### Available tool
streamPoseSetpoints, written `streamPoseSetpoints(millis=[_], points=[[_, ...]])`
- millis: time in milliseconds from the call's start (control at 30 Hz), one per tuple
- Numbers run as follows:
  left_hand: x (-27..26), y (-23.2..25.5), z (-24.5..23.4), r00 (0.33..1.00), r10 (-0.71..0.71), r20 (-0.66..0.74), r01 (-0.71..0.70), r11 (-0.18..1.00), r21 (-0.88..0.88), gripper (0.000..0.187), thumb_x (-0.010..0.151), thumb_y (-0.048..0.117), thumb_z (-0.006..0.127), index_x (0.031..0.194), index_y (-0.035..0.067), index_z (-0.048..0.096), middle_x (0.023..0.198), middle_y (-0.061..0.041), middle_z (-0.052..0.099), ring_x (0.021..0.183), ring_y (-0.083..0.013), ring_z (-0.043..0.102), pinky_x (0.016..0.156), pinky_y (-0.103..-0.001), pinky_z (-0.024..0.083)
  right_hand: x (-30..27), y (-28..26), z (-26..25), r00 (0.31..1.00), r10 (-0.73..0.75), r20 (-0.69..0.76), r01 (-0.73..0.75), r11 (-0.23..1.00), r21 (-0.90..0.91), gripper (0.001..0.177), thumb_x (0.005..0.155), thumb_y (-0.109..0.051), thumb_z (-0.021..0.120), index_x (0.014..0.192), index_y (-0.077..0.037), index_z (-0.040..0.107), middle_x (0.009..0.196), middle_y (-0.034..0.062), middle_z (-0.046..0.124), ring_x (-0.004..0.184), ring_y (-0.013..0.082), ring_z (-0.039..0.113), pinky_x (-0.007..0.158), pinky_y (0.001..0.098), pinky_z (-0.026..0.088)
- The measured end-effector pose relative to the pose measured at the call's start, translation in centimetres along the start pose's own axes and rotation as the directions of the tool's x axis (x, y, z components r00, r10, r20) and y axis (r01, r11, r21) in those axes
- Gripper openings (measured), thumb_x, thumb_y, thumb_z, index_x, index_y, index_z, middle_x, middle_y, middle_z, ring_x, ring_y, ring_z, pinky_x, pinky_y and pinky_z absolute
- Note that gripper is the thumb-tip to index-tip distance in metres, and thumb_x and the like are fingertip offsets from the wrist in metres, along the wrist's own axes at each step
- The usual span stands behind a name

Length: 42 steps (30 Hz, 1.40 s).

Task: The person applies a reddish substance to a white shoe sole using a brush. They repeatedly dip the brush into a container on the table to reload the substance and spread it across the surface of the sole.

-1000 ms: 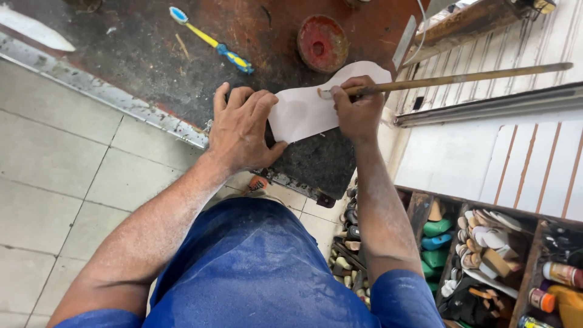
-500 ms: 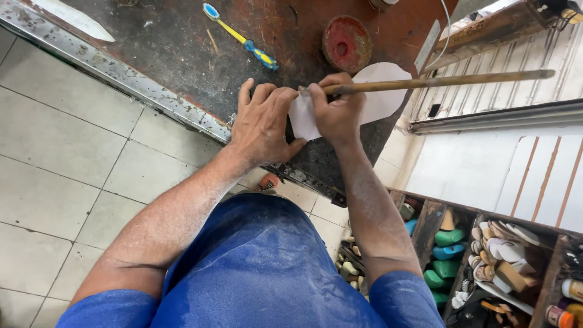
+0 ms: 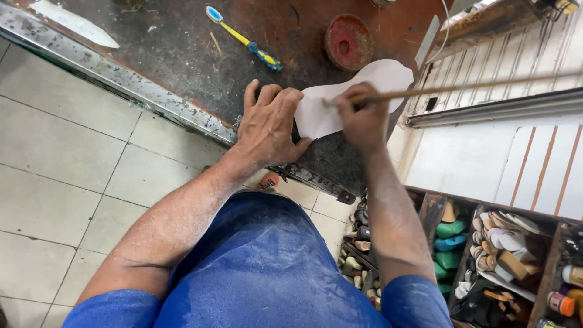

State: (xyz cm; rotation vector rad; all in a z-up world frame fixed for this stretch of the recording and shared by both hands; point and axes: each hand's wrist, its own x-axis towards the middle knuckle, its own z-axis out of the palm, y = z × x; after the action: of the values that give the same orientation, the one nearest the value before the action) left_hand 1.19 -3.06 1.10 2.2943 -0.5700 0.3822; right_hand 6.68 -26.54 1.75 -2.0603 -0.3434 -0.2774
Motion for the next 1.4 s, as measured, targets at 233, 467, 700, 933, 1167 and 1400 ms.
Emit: streamPoseSetpoints(millis=[233,467,700,933,1167,1400], points=[[0.1,-0.4,0.5,1.000,0.015,0.024,-0.014,1.000,-0.012,0.085,0.067,0.036,0.089,0.133,0.005,0.045,0.120,-0.018,0.059,0.113,-0.0382,0.049,0.111,-0.075,0.018,-2.5,0.4,-4.0,0.989,0.126,0.078,-0.132,0.989,0.063,0.014,0.089,0.003,0.084,0.092,-0.001,0.070,0.066,0.0127,0.066,0.055,0.0164,0.064,0.056,0.0259,0.052],[-0.1,-0.2,0.0,0.999,0.026,0.033,-0.027,1.000,0.009,0.076,0.072,0.035,0.086,0.131,0.005,0.048,0.119,-0.018,0.058,0.110,-0.0369,0.048,0.109,-0.073,0.021,-5.6,-0.1,-5.1,0.978,0.132,-0.164,-0.156,0.977,-0.144,0.006,0.091,-0.001,0.077,0.088,0.001,0.072,0.084,0.0197,0.068,0.081,0.0282,0.071,0.079,0.0338,0.056],[-0.2,-0.9,1.3,0.999,0.043,-0.030,-0.043,0.999,0.005,0.076,0.071,0.040,0.087,0.127,0.005,0.051,0.123,-0.017,0.061,0.112,-0.0380,0.050,0.107,-0.073,0.019,-10.7,2.7,1.2,0.968,-0.185,-0.169,0.154,0.972,-0.179,0.019,0.080,0.002,0.083,0.075,-0.013,0.072,0.077,0.0080,0.075,0.074,0.0295,0.072,0.075,0.0367,0.058],[0.0,-0.2,0.7,0.998,0.048,-0.040,-0.047,0.999,0.020,0.077,0.071,0.043,0.087,0.128,0.006,0.050,0.124,-0.016,0.062,0.112,-0.0379,0.051,0.107,-0.072,0.020,-4.8,5.9,-7.9,0.926,-0.025,-0.377,-0.126,0.921,-0.369,0.011,0.086,-0.010,0.087,0.083,-0.012,0.077,0.079,0.0089,0.073,0.076,0.0217,0.072,0.069,0.0296,0.054],[0.9,0.4,0.5,0.997,0.018,-0.079,-0.016,0.999,0.038,0.078,0.064,0.039,0.092,0.124,0.005,0.055,0.125,-0.015,0.065,0.110,-0.0377,0.054,0.109,-0.068,0.023,-6.5,3.5,-4.0,0.908,-0.331,-0.257,0.158,0.838,-0.521,0.012,0.089,-0.015,0.080,0.079,-0.014,0.073,0.074,0.0048,0.069,0.067,0.0209,0.070,0.065,0.0267,0.057],[1.2,1.2,0.4,0.998,-0.035,-0.050,0.038,0.998,0.059,0.083,0.053,0.038,0.094,0.120,0.001,0.061,0.117,-0.016,0.068,0.109,-0.0385,0.057,0.113,-0.069,0.023,-2.4,7.3,-8.6,0.904,-0.006,-0.428,0.083,0.983,0.162,0.015,0.090,0.008,0.080,0.080,0.003,0.070,0.064,0.0165,0.067,0.049,0.0189,0.061,0.049,0.0285,0.050]])
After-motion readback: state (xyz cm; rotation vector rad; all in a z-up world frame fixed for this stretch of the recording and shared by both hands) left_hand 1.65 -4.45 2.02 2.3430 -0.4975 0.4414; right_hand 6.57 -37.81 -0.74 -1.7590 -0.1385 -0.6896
